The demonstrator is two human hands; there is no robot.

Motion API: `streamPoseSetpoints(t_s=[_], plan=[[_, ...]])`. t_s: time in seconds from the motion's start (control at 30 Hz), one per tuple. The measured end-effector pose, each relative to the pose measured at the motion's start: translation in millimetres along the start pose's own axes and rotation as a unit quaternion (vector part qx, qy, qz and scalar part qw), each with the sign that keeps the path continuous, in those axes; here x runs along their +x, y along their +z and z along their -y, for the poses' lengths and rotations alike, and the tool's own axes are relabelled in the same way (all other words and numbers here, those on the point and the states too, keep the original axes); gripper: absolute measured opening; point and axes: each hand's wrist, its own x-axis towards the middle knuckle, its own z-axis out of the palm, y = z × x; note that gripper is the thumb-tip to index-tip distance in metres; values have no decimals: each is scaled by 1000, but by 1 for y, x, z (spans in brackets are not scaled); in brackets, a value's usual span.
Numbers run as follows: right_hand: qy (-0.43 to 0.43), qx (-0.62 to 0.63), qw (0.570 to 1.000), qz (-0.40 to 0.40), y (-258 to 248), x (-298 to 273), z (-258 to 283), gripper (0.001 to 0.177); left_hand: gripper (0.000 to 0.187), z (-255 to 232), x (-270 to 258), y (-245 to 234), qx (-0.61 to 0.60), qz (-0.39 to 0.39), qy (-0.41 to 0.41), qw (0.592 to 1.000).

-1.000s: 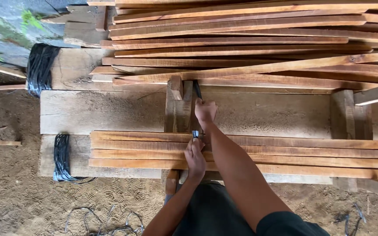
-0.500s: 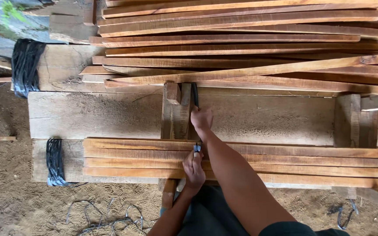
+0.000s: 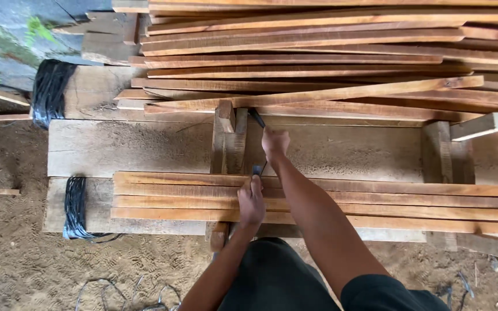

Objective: Bundling long thin wood strips together using plastic straps and pliers.

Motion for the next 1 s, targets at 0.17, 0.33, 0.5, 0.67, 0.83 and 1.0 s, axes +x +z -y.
streamPoseSetpoints(t_s=[0.17, 0.33, 0.5, 0.67, 0.83, 1.0], plan=[[-110, -75, 988, 83, -62, -17, 11, 37, 7, 119, 70, 12, 554, 30, 364, 748], [-51, 53, 993, 92, -129, -78, 22, 45, 24, 144, 128, -4, 421, 76, 373, 823], [25, 170, 965, 200, -168, -171, 30, 25, 29, 186, 154, -3, 418, 99, 308, 849], [-123, -67, 958, 252, -156, -176, 13, 32, 30, 180, 165, 10, 391, 85, 204, 894], [-248, -256, 880, 313, -154, -191, 30, 53, 35, 123, 159, 9, 39, 29, -99, 994], [-290, -432, 792, 319, -133, -176, 10, 60, 34, 73, 139, 2, 7, 92, -154, 984]])
